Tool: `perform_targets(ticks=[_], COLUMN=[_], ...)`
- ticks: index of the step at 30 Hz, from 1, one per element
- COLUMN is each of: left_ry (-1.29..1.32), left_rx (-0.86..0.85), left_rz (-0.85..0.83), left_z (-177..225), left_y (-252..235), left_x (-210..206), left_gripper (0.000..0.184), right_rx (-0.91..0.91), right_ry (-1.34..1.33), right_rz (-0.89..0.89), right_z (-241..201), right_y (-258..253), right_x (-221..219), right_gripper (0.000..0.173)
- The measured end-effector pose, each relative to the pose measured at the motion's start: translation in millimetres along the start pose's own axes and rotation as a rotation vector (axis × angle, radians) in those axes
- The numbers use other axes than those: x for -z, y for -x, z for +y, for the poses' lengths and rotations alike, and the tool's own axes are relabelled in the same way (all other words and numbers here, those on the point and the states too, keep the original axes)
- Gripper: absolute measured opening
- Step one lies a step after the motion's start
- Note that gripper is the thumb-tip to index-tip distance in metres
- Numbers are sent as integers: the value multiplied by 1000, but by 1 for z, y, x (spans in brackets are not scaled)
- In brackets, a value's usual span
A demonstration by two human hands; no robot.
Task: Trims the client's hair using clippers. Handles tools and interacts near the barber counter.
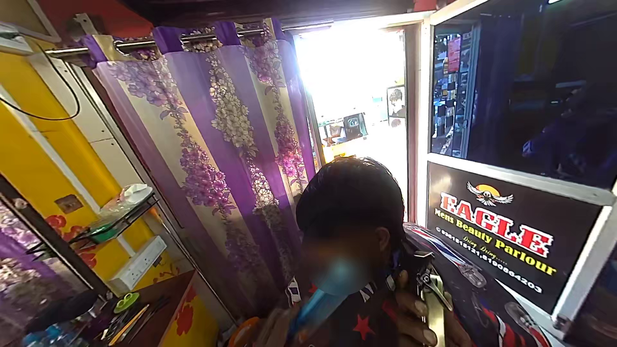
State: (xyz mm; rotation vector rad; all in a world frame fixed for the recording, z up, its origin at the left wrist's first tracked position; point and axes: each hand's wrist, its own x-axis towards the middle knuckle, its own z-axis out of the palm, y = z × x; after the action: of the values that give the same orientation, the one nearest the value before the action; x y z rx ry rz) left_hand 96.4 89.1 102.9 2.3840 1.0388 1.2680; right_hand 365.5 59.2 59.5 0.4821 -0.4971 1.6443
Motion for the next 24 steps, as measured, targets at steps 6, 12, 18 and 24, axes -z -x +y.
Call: perform_targets(ticks=[6,12,18,24], left_ry=[-413,-450,-415,-462], left_rx=[-287,-389,-397,-377], left_rz=[350,286,219,286], left_z=[19,11,22,34], left_y=[-63,-69,-76,-84], left_x=[-17,-14,-10,-18], left_gripper=[22,23,24,27], right_rx=[9,53,47,-7], right_ry=[-50,8,96,81], right_rz=[33,86,73,62], right_z=[-8,-24,-33,-41], right_y=[29,54,63,63], right_x=[9,5,-3,-13], right_gripper=[53,53,54,53])
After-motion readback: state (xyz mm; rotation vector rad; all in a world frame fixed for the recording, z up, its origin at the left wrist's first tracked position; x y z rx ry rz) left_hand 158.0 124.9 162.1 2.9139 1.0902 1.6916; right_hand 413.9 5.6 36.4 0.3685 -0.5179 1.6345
